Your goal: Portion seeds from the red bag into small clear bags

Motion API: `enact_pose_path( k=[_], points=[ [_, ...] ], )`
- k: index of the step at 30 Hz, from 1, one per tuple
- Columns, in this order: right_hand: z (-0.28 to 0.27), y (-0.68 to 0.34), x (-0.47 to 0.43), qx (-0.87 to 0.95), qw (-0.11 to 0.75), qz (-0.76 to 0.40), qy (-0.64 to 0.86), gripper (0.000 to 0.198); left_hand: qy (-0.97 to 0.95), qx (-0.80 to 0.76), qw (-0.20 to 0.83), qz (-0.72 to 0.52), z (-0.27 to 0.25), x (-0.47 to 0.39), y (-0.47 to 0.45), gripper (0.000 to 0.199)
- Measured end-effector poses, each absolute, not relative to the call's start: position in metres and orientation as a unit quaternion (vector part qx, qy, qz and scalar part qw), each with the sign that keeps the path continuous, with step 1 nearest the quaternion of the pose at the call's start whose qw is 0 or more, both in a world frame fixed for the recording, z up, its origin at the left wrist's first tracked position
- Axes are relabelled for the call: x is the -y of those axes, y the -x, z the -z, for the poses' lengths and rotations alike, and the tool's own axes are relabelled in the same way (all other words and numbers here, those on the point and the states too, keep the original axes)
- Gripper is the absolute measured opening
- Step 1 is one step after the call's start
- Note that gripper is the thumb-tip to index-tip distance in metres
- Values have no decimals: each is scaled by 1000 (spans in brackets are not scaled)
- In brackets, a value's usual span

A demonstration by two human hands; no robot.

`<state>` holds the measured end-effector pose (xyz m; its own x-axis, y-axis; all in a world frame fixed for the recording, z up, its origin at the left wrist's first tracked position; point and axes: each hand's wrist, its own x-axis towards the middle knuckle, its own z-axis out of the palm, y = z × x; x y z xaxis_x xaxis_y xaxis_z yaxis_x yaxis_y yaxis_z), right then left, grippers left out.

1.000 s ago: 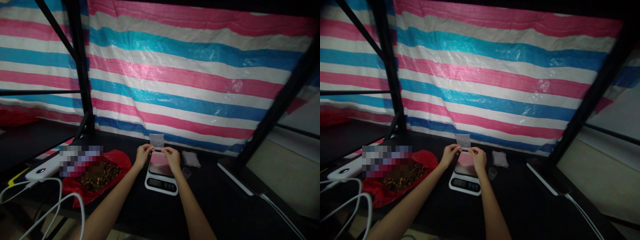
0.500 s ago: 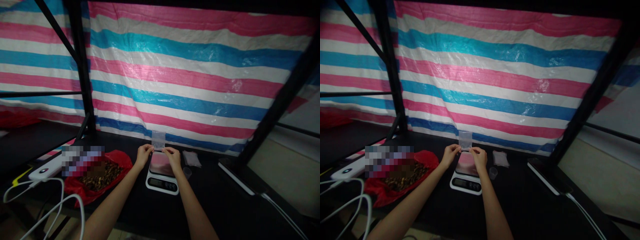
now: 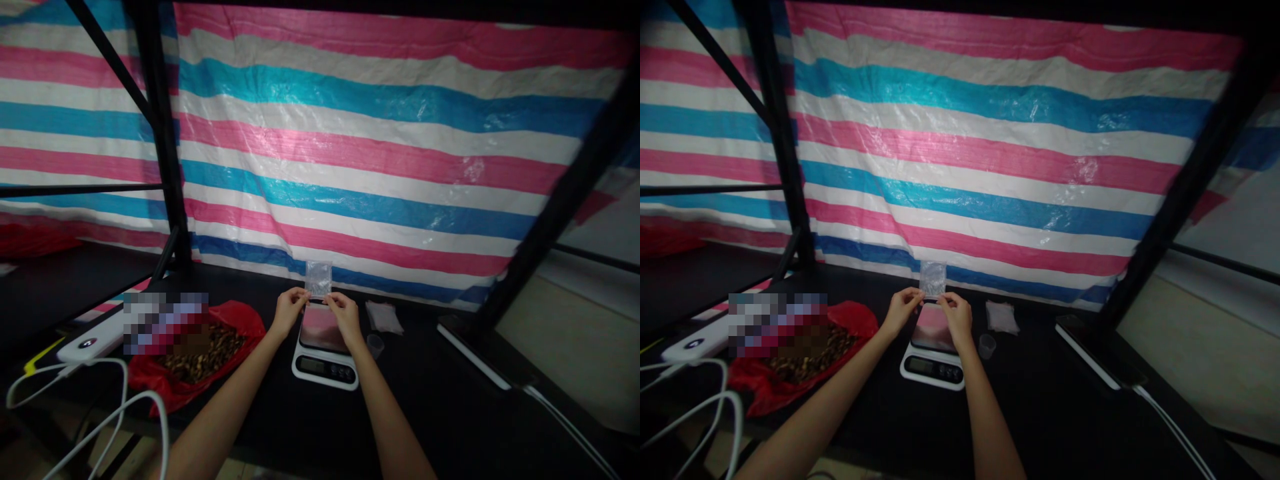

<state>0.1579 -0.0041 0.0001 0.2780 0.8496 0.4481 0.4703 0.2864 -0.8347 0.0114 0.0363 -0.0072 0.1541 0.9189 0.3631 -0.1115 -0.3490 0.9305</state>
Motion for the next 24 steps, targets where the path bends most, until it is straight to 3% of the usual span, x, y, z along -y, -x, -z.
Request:
enact_pose_path(
  k=[10,19,24],
  points=[
    [4,-157,3,586,530,-129,599,27,-644,-351,409,-543,18,-40,-13,33],
    [7,-155,3,607,509,-95,602,24,-709,-402,273,-511,10,-29,-8,26],
    [3,-156,6,615,485,-58,619,25,-703,-389,298,-515,11,-31,-10,30]
  ],
)
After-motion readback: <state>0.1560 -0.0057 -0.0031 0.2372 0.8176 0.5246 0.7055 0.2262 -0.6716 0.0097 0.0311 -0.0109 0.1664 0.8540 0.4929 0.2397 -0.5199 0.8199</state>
